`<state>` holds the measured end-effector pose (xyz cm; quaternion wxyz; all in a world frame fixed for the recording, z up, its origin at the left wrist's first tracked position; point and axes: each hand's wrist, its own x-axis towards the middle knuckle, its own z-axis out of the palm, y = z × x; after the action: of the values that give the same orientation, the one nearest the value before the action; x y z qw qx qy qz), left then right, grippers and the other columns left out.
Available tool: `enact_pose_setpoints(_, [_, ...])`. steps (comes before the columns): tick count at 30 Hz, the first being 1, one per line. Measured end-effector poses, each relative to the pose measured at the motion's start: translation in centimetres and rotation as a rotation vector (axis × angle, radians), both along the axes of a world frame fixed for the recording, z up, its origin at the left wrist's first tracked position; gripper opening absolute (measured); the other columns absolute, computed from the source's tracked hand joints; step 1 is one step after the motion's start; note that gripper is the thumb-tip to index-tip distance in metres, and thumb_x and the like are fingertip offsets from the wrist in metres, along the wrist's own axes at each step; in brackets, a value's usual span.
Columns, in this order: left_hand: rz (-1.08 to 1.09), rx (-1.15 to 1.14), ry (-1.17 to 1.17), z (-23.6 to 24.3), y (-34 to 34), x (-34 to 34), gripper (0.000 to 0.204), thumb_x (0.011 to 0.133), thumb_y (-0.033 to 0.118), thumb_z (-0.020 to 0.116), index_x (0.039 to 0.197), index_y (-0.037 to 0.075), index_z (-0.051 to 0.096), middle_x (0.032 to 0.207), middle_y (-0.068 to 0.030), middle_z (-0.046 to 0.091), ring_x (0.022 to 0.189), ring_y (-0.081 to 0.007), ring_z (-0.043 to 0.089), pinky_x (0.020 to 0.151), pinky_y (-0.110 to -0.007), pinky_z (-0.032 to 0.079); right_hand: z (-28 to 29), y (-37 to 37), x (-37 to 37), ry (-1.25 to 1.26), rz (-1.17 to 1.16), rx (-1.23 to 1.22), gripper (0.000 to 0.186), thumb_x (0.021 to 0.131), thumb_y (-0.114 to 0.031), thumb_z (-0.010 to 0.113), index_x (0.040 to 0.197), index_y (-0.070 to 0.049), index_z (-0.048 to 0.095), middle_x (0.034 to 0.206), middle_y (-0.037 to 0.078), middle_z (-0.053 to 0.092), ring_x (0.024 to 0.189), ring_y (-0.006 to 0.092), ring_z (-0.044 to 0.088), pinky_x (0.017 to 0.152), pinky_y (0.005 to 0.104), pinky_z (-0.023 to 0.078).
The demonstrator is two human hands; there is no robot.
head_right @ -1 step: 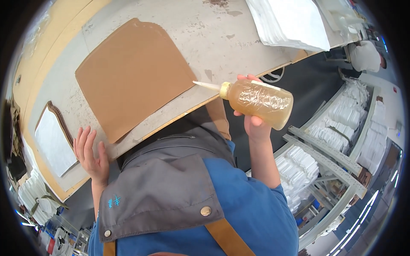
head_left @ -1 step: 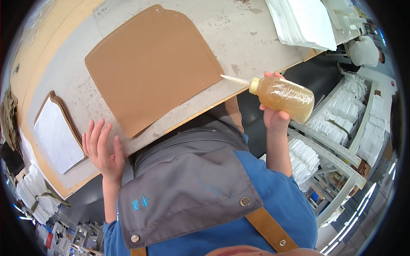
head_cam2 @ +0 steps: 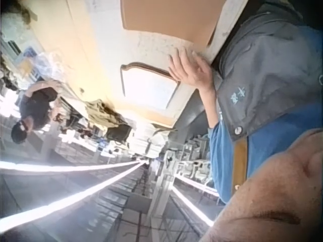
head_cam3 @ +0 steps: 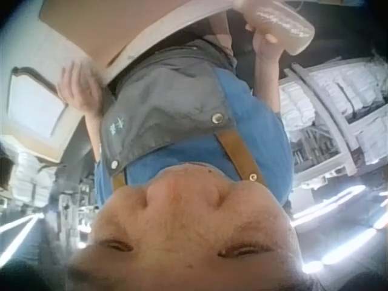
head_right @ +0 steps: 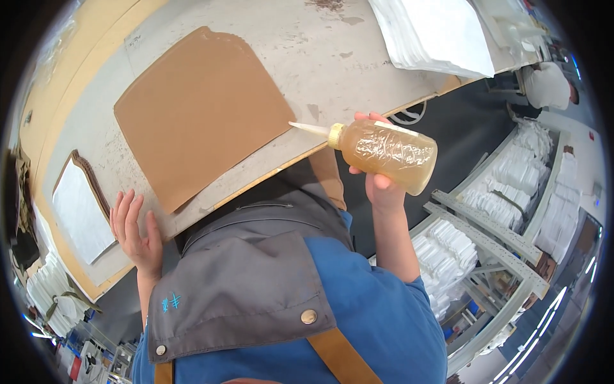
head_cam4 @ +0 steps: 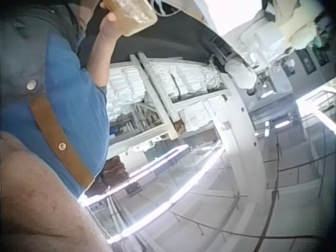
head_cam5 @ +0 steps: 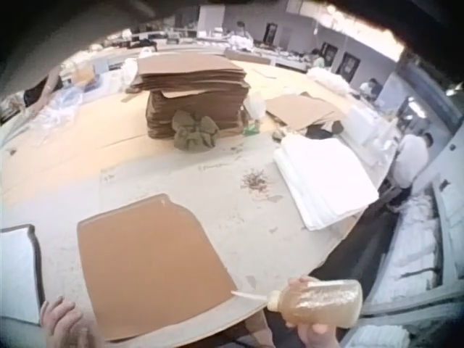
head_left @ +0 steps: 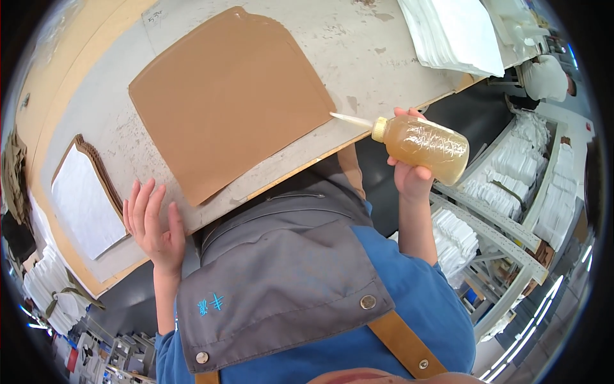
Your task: Applying glue to a leather piece and adhering a white protective or lining sheet.
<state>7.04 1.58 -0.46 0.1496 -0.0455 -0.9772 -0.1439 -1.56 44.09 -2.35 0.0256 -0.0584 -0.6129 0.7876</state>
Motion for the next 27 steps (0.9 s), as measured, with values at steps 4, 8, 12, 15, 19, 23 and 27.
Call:
enact_pose_setpoints(4, [0.034, 0.011, 0.014, -0.3, -0.5, 1.0, 0.035, 0.091, 0.002, 0.066, 0.125, 0.007, 0.067, 0.137, -0.0102, 0.064, 0.137, -0.0321, 0.052, 0.118, -0.047, 0.031, -0.5, -0.5, 0.6, -0.013, 0.034, -0.068, 0.123, 0.056, -0.060, 0.094, 0.147, 0.005, 0.042, 0.142, 0.025, 0.055, 0.109, 0.0229, 0.069, 0.063, 0.0243, 0.063])
enact_pose_setpoints(8, [0.031, 0.057, 0.042, -0.7, -0.5, 1.0, 0.031, 0.089, 0.002, 0.068, 0.119, 0.008, 0.070, 0.134, -0.0090, 0.065, 0.134, -0.0313, 0.055, 0.116, -0.046, 0.034, -0.9, -1.9, 1.1, -0.046, 0.106, -0.127, 0.124, 0.056, -0.059, 0.095, 0.147, 0.005, 0.041, 0.143, 0.024, 0.055, 0.110, 0.0224, 0.069, 0.064, 0.0253, 0.063])
enact_pose_setpoints(12, [0.012, 0.076, 0.063, -0.6, -0.3, 0.9, 0.030, 0.086, 0.001, 0.069, 0.115, 0.009, 0.072, 0.131, -0.0076, 0.067, 0.132, -0.0309, 0.057, 0.113, -0.046, 0.037, -0.8, -3.9, 1.4, -0.090, 0.161, -0.161, 0.124, 0.054, -0.058, 0.096, 0.147, 0.004, 0.041, 0.144, 0.023, 0.054, 0.107, 0.0217, 0.069, 0.064, 0.0254, 0.062])
enact_pose_setpoints(15, [-0.021, 0.107, 0.059, -0.6, -0.6, 0.8, 0.032, 0.086, -0.003, 0.067, 0.116, 0.006, 0.072, 0.133, -0.0101, 0.065, 0.133, -0.0323, 0.055, 0.113, -0.044, 0.038, -1.0, -5.2, 1.6, -0.087, 0.243, -0.208, 0.124, 0.055, -0.057, 0.095, 0.148, 0.004, 0.041, 0.144, 0.021, 0.054, 0.107, 0.0215, 0.069, 0.064, 0.0256, 0.062])
enact_pose_setpoints(19, [-0.027, 0.115, 0.066, -0.5, -0.5, 0.8, 0.033, 0.084, -0.004, 0.067, 0.115, 0.006, 0.073, 0.131, -0.0102, 0.066, 0.132, -0.0324, 0.056, 0.112, -0.043, 0.039, -1.3, -6.7, 1.7, -0.063, 0.313, -0.210, 0.122, 0.056, -0.057, 0.095, 0.148, 0.003, 0.042, 0.143, 0.020, 0.055, 0.107, 0.0205, 0.068, 0.062, 0.0242, 0.061])
enact_pose_setpoints(23, [-0.045, 0.135, 0.074, -0.5, -0.6, 0.7, 0.032, 0.082, -0.005, 0.068, 0.112, 0.006, 0.073, 0.130, -0.0102, 0.067, 0.130, -0.0324, 0.058, 0.109, -0.043, 0.042, -0.9, -8.5, 1.9, -0.102, 0.388, -0.141, 0.125, 0.055, -0.061, 0.094, 0.149, 0.002, 0.041, 0.143, 0.020, 0.055, 0.115, 0.0219, 0.064, 0.078, 0.0304, 0.058])
enact_pose_setpoints(27, [-0.026, 0.128, 0.090, -0.5, -0.4, 0.6, 0.026, 0.081, 0.001, 0.072, 0.104, 0.011, 0.074, 0.125, -0.0031, 0.070, 0.125, -0.0267, 0.063, 0.108, -0.044, 0.042, -0.2, -10.4, 2.2, -0.125, 0.468, -0.127, 0.120, 0.056, -0.059, 0.094, 0.147, 0.001, 0.045, 0.139, 0.018, 0.058, 0.132, 0.0259, 0.055, 0.109, 0.0409, 0.047])
